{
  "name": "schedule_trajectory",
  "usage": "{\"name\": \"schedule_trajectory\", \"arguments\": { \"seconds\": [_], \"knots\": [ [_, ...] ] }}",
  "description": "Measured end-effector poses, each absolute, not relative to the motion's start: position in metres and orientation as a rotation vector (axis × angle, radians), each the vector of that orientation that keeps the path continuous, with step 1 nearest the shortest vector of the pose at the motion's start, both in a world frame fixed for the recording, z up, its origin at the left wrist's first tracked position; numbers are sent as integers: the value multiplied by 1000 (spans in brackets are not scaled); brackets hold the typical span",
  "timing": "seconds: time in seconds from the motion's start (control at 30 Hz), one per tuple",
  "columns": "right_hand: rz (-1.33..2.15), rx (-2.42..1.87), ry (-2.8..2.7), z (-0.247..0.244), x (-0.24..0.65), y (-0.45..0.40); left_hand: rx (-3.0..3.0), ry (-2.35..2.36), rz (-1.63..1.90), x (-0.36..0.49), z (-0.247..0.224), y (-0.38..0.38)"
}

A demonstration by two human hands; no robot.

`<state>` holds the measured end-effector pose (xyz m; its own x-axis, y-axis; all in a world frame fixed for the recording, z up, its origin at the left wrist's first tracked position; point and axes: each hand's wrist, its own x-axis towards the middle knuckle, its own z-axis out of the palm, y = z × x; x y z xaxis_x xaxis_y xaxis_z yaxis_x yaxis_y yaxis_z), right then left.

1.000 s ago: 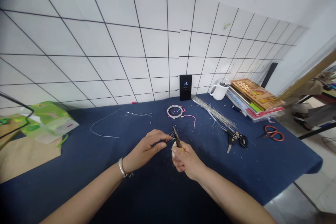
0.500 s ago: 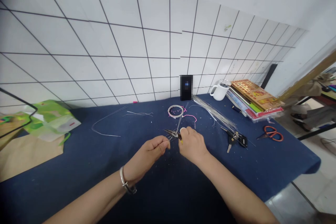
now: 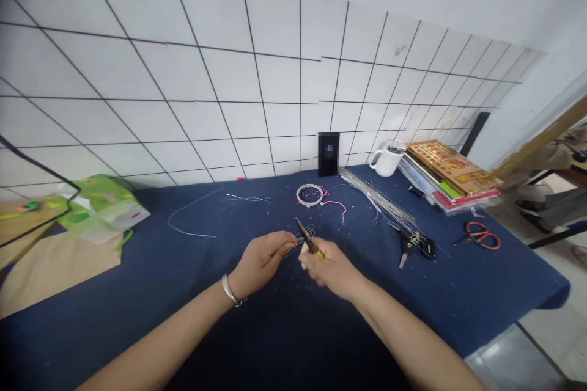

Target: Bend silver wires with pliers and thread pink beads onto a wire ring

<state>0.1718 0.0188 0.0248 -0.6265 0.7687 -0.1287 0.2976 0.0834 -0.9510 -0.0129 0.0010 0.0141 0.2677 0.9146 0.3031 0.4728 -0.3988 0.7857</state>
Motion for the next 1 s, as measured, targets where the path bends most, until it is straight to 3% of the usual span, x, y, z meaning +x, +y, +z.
{"name": "schedule_trajectory", "arguments": {
  "seconds": [0.13, 0.2, 0.3, 0.47, 0.53, 0.6, 0.73, 0.8, 0.9, 1.0],
  "knots": [
    [235, -1418, -2372, 30, 171, 45, 1220, 1144, 1033, 10, 28, -20],
    [-58, -1434, -2393, 33, 169, 51, 1010, 1073, 1013, 17, 31, -28],
    [228, -1363, -2362, 38, 167, 45, 1238, 1167, 1089, 11, 27, -24],
    [1607, -961, -2026, 39, 167, 18, 2223, 1343, 1066, -23, 8, 7],
    [1851, -860, -1900, 36, 167, 15, 2297, 1349, 1050, -28, 6, 11],
    [1637, -974, -2001, 35, 167, 19, 2155, 1347, 1089, -21, 10, 6],
    [319, -1359, -2328, 39, 166, 41, 1330, 1174, 1150, 10, 29, -24],
    [-79, -1397, -2377, 42, 165, 47, 1025, 1017, 1080, 21, 34, -36],
    [78, -1368, -2392, 46, 164, 42, 1095, 1042, 1116, 16, 30, -34],
    [910, -1202, -2329, 46, 166, 25, 1726, 1243, 1198, -8, 16, -11]
  ]
}}
